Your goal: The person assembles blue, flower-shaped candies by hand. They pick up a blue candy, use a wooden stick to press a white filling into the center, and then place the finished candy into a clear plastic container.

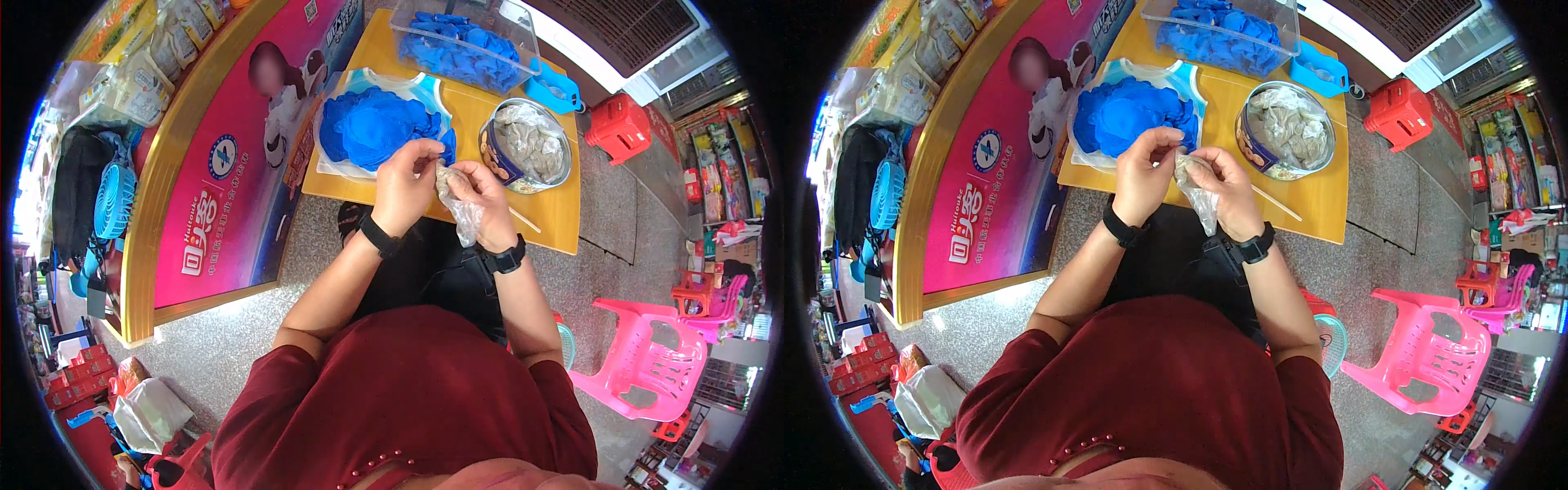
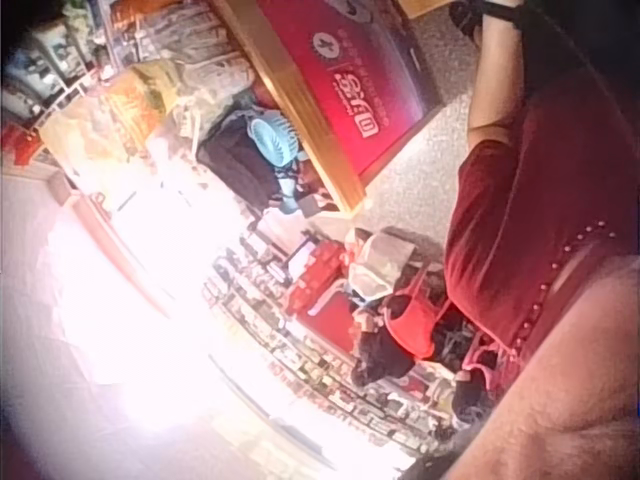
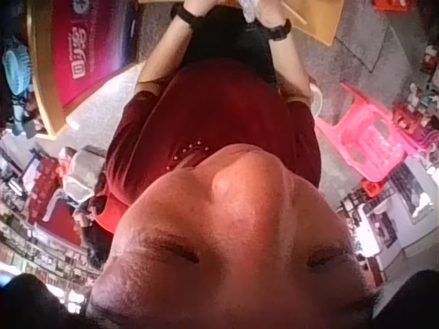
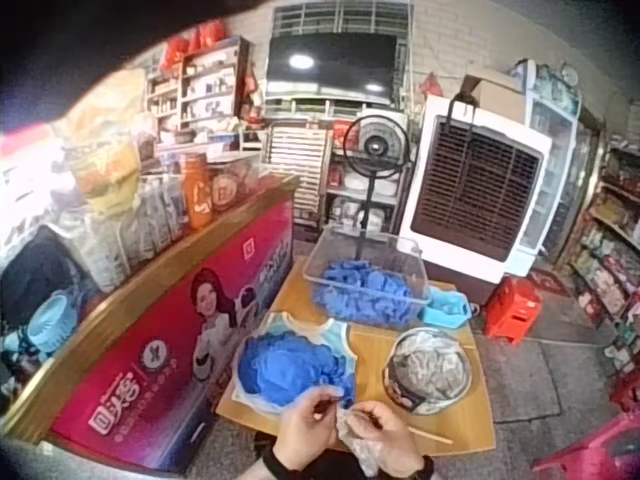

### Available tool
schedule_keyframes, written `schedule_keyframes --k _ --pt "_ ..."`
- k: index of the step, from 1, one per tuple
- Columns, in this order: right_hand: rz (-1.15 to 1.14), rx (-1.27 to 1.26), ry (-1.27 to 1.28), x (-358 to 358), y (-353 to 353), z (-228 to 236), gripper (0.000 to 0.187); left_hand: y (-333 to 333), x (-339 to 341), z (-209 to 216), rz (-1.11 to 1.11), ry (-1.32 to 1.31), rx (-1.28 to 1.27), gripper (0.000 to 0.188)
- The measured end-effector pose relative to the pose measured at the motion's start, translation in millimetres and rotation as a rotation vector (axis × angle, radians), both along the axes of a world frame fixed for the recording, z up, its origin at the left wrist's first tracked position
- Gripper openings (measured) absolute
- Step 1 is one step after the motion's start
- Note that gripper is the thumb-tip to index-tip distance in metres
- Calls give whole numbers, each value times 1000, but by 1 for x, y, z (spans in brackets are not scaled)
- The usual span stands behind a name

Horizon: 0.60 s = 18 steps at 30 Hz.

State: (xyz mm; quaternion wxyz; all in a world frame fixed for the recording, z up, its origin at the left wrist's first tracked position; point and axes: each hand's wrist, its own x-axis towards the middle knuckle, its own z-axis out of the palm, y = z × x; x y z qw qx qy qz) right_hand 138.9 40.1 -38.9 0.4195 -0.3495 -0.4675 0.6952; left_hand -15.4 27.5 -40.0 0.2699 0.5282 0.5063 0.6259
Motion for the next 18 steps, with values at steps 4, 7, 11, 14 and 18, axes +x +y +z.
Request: schedule_keyframes --k 4,7,11,14,18 --pt "-149 92 62 -3 3 -8 20 -2 3 1 -29 -38 -9 22" --pt "-150 88 28 -3 0 -3 28 -2 5 1 -79 -68 -6 23" --pt "-65 107 -117 6 2 -8 31 -2 4 -1 -121 -79 16 23" --pt "-119 233 -259 8 3 0 25 -2 5 -3 -122 -82 17 22" --pt "-239 412 -454 3 2 4 20 -1 10 -9 -66 -23 61 20"
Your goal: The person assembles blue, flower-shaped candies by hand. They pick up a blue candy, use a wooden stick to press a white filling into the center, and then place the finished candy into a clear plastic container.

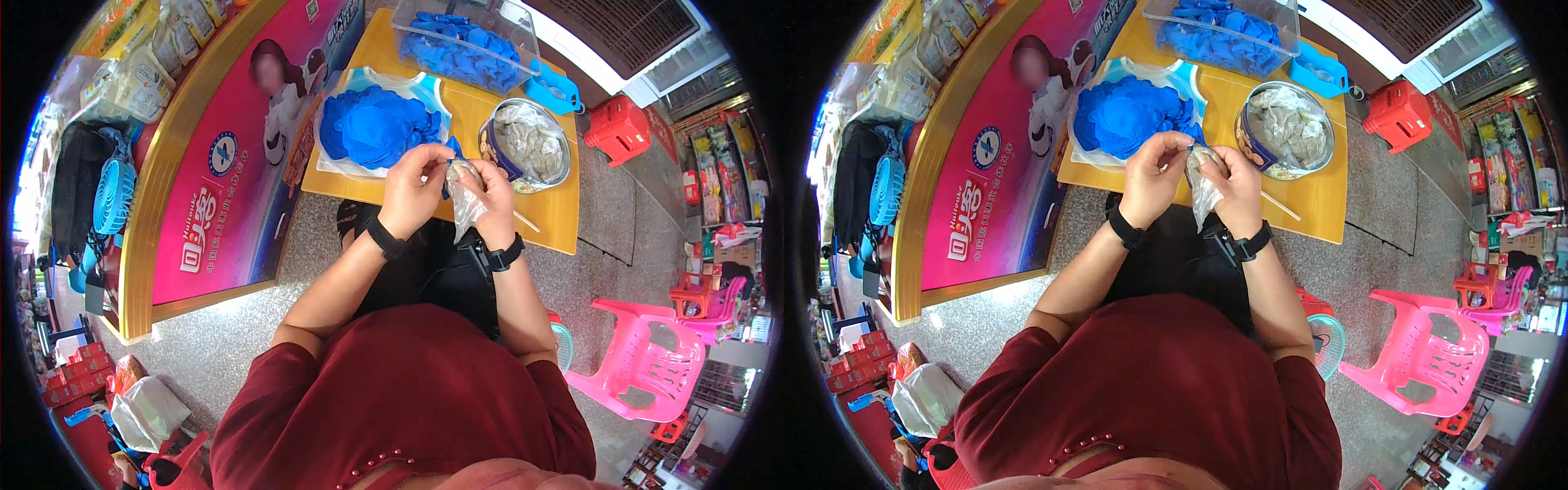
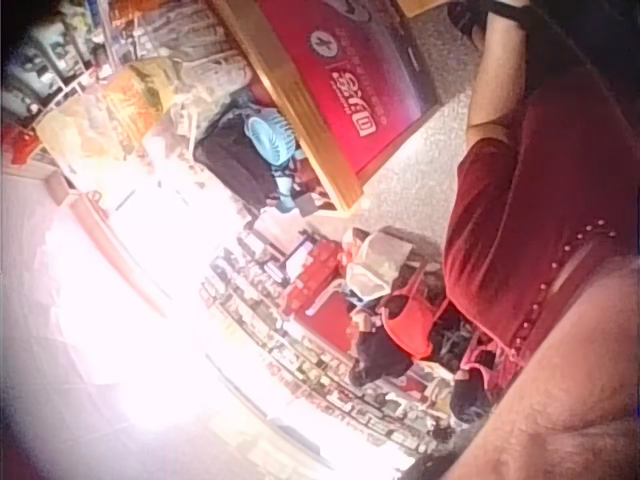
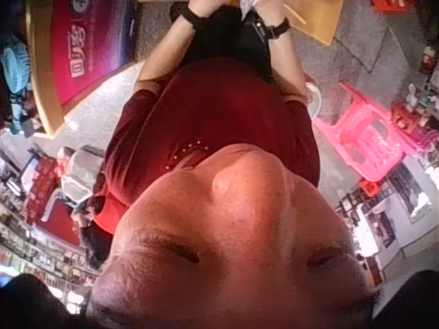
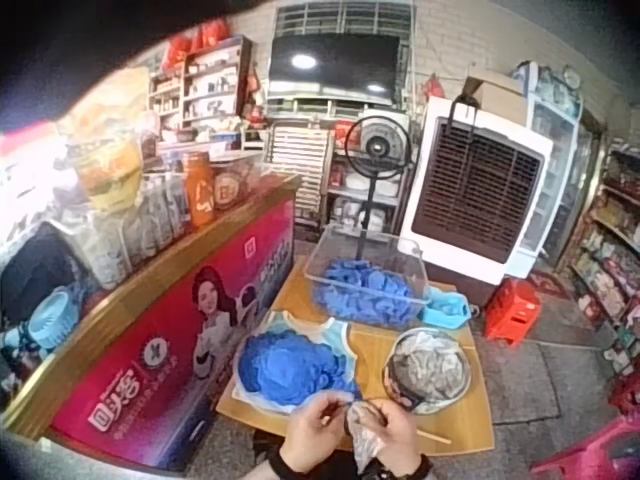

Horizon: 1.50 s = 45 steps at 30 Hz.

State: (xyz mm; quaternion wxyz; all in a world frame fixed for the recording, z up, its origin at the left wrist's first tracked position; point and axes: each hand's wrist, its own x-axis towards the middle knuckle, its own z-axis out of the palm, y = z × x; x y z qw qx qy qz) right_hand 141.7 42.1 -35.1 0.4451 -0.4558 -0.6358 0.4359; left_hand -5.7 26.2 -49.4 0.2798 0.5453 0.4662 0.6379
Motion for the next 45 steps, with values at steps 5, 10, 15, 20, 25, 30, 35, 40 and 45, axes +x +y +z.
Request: schedule_keyframes --k 5,10,15,20,25,30,35,40,45 --pt "-17 -64 -44 3 3 0 20 -3 4 1 50 14 20 18" --pt "-121 48 -131 6 8 -14 15 -5 4 2 70 220 132 18" --pt "-180 172 -183 -1 0 -5 13 -8 11 6 11 175 104 19" --pt "-34 147 -10 1 -9 -6 18 -1 7 -2 -13 -40 2 22" --pt "38 -33 192 1 -12 0 20 -3 7 -4 -119 -186 -97 25" --pt "15 -82 262 -1 -9 -1 23 -3 7 -6 -194 -206 -88 26" --pt "28 -205 177 7 -3 2 19 -5 6 -5 -160 -146 -66 27" --pt "-197 -46 -30 4 5 -12 16 -6 11 -10 -89 147 10 28" --pt "-194 6 73 -2 -2 -9 12 -8 16 -9 -97 -12 -132 28"
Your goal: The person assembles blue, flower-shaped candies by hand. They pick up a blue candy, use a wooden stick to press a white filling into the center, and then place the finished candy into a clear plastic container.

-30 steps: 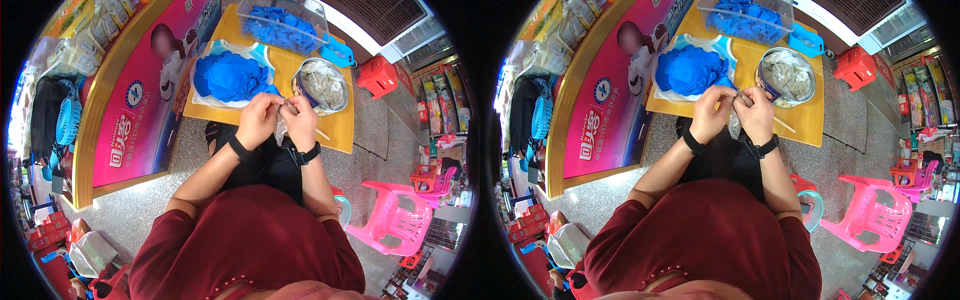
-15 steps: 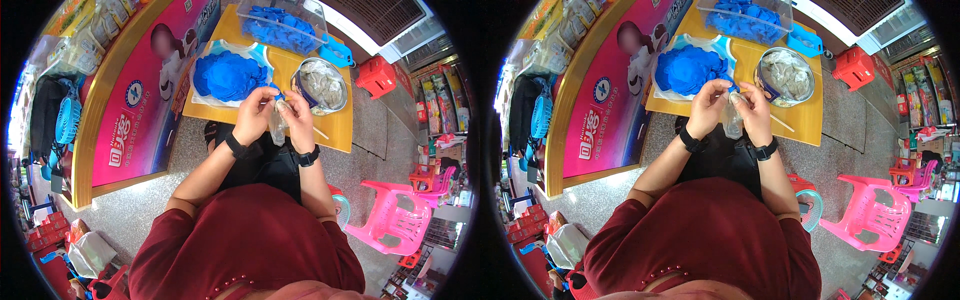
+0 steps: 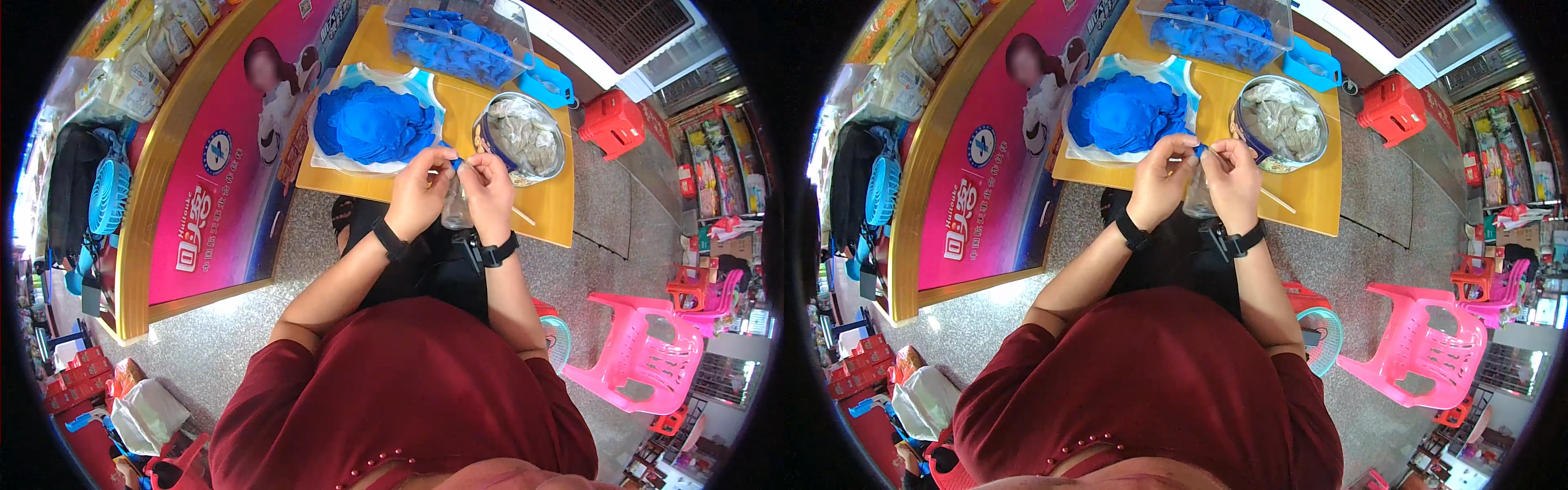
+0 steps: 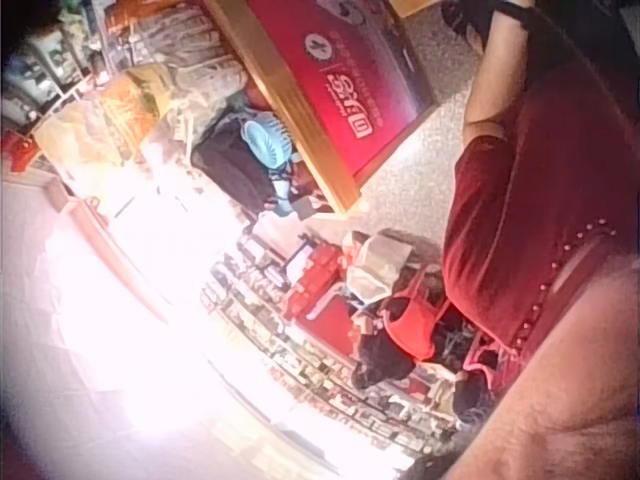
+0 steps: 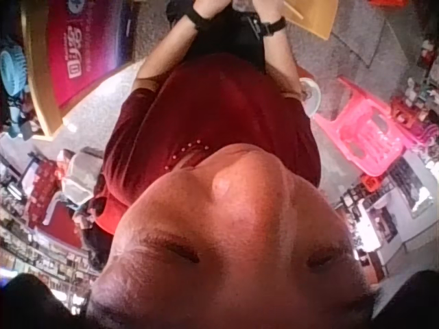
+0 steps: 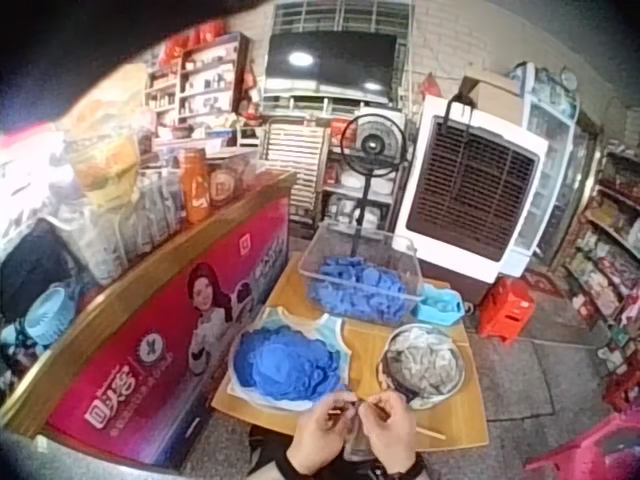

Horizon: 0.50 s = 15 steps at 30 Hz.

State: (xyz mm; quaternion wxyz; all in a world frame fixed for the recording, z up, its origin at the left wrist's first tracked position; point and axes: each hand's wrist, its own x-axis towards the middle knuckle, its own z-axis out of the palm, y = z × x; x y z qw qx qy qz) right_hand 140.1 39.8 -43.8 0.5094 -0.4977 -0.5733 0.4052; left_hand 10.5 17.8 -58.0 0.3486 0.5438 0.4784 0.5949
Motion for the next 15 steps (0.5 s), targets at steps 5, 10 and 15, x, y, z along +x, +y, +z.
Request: schedule_keyframes --k 5,10,15 --pt "147 -119 326 2 -16 16 18 5 -1 -1 26 -208 11 29" --pt "177 -124 411 0 -8 3 25 2 -4 3 -62 -170 29 29" --pt "276 -405 457 9 -1 8 27 6 -8 -5 -213 -334 0 29"
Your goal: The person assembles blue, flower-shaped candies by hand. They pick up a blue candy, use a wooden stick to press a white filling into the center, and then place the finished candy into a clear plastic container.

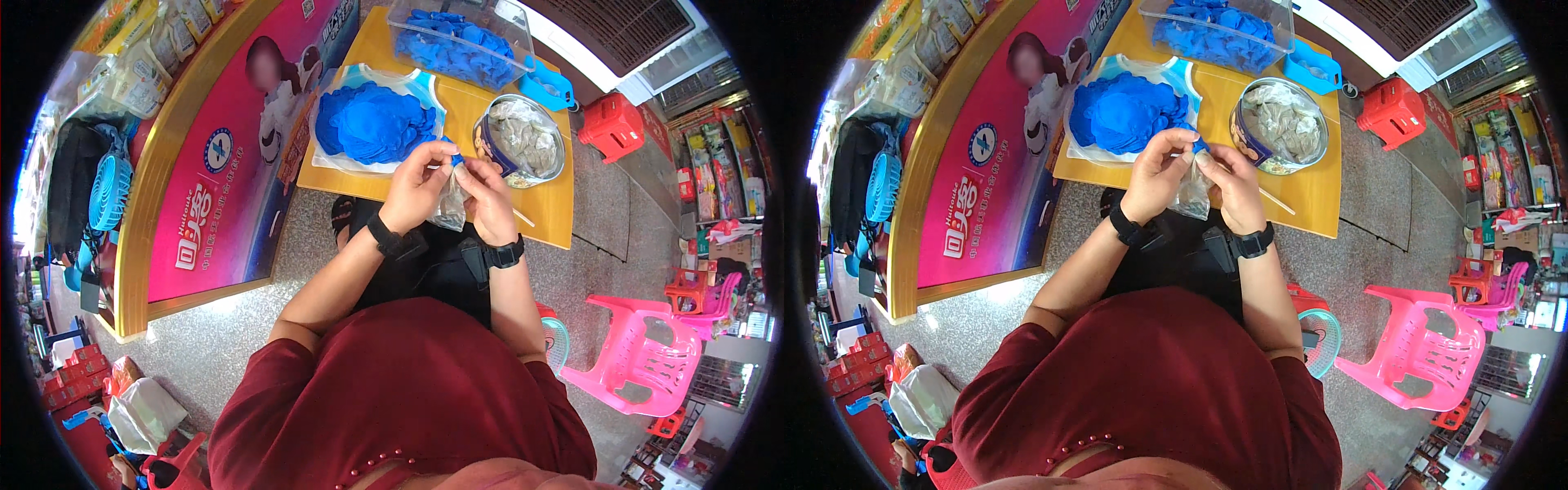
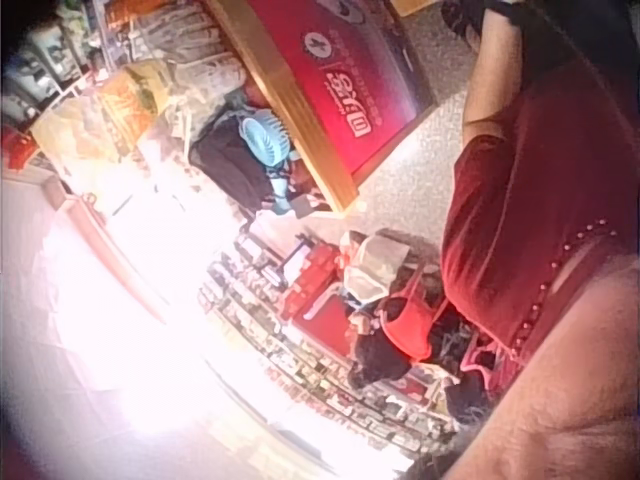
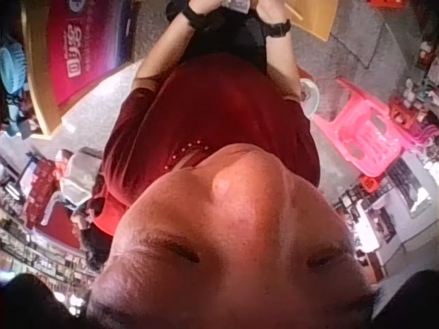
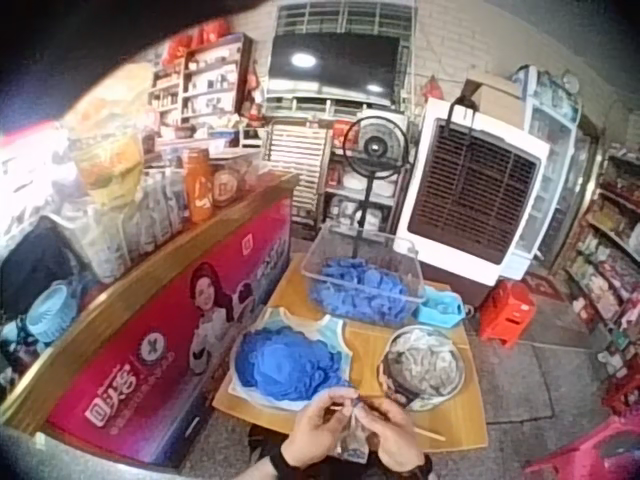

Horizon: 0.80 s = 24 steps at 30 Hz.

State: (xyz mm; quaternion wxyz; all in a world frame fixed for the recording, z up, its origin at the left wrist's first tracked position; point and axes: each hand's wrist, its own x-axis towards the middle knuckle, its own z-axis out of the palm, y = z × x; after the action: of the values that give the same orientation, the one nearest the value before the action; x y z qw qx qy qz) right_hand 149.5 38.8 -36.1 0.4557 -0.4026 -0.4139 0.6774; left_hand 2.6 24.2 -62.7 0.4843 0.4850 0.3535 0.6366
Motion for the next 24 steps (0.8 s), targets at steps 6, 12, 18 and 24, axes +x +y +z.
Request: schedule_keyframes --k 6,12,18,24 --pt "-179 193 -327 3 4 -13 20 -3 4 8 82 239 67 31" --pt "-297 332 -313 -2 2 -21 15 -6 10 0 127 248 24 32" --pt "-109 295 -63 -3 -17 7 23 -3 5 3 133 94 3 36" --pt "-107 369 -140 -4 -13 -1 23 -6 3 10 115 68 9 32"
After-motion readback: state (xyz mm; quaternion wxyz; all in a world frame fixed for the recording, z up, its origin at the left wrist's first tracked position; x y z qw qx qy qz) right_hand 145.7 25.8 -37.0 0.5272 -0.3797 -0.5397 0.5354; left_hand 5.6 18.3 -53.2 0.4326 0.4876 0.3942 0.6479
